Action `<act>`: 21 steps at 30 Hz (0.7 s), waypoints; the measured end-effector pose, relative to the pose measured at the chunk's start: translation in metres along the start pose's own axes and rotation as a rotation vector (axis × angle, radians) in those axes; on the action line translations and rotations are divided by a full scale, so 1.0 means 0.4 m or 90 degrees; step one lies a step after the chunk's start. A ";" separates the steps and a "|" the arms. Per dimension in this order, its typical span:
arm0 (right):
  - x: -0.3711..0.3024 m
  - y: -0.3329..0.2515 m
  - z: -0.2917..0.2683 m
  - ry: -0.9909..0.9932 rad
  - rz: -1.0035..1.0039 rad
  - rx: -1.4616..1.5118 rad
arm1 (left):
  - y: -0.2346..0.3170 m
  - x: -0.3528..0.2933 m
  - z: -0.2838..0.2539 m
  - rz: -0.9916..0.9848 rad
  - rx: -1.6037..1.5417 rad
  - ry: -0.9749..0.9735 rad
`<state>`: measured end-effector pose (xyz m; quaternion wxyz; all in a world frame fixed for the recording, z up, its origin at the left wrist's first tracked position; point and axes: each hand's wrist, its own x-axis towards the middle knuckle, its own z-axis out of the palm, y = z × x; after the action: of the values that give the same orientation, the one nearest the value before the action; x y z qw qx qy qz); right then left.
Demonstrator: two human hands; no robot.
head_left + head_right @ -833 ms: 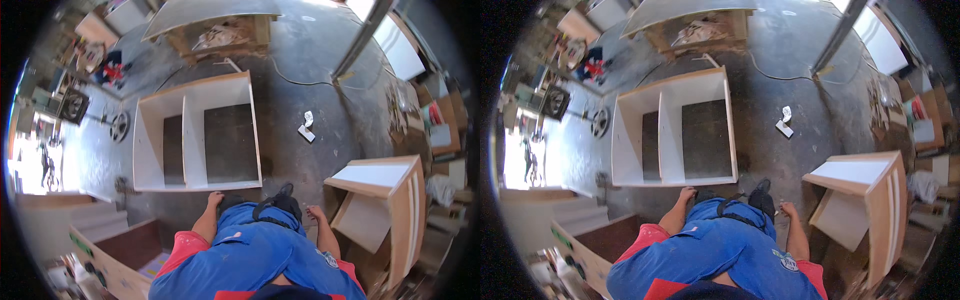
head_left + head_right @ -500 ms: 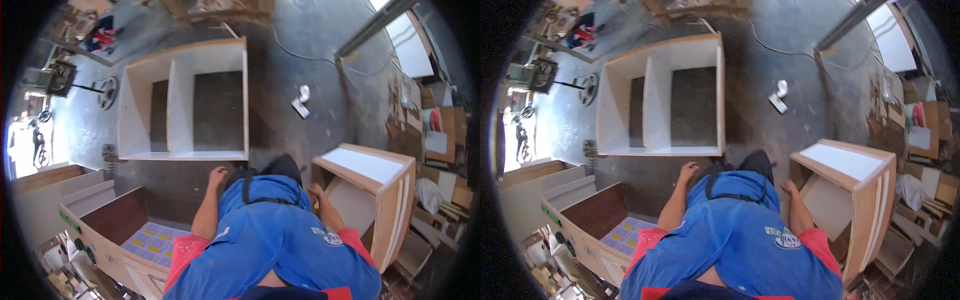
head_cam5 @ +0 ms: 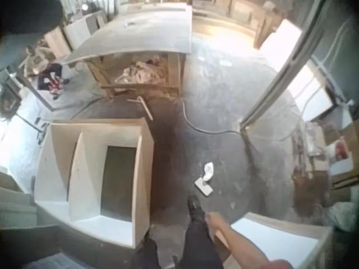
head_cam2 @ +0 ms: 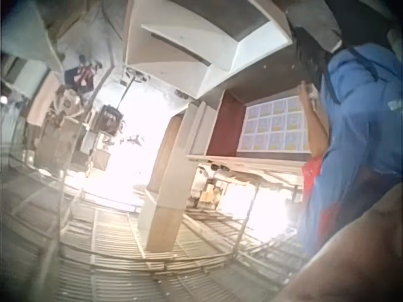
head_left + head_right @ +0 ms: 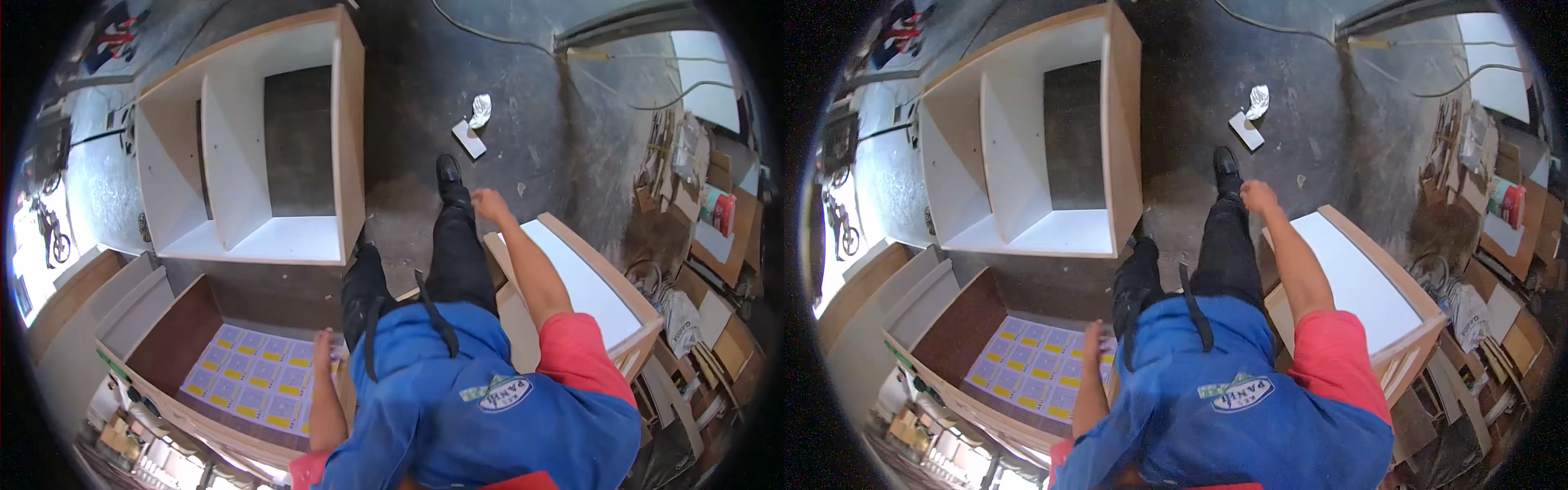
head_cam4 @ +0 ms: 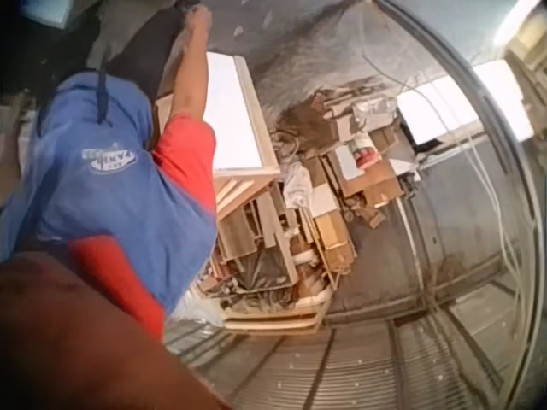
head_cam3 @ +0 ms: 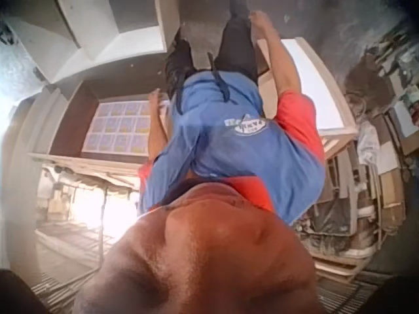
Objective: The person wipes a wooden strip with a cloth and then uses a pneumatic nail gun to attach it to a wooden cabinet frame.
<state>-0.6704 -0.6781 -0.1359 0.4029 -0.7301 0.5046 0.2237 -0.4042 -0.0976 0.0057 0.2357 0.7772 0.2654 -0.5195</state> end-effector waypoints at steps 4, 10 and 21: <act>0.303 0.109 -0.008 0.030 0.020 -0.131 | 0.063 -0.135 0.329 -0.056 0.064 -0.126; 0.736 0.214 0.050 -0.018 0.101 -0.290 | 0.024 -0.114 0.536 -0.186 0.309 0.026; 1.334 0.787 0.046 0.259 -0.318 -0.753 | 0.099 -0.043 0.680 -0.314 0.367 0.011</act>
<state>-0.7492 -1.0124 -0.6518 -0.1285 -0.9501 0.1790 0.2208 -0.5692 -0.3049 -0.0695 -0.1273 0.7287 0.2893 -0.6076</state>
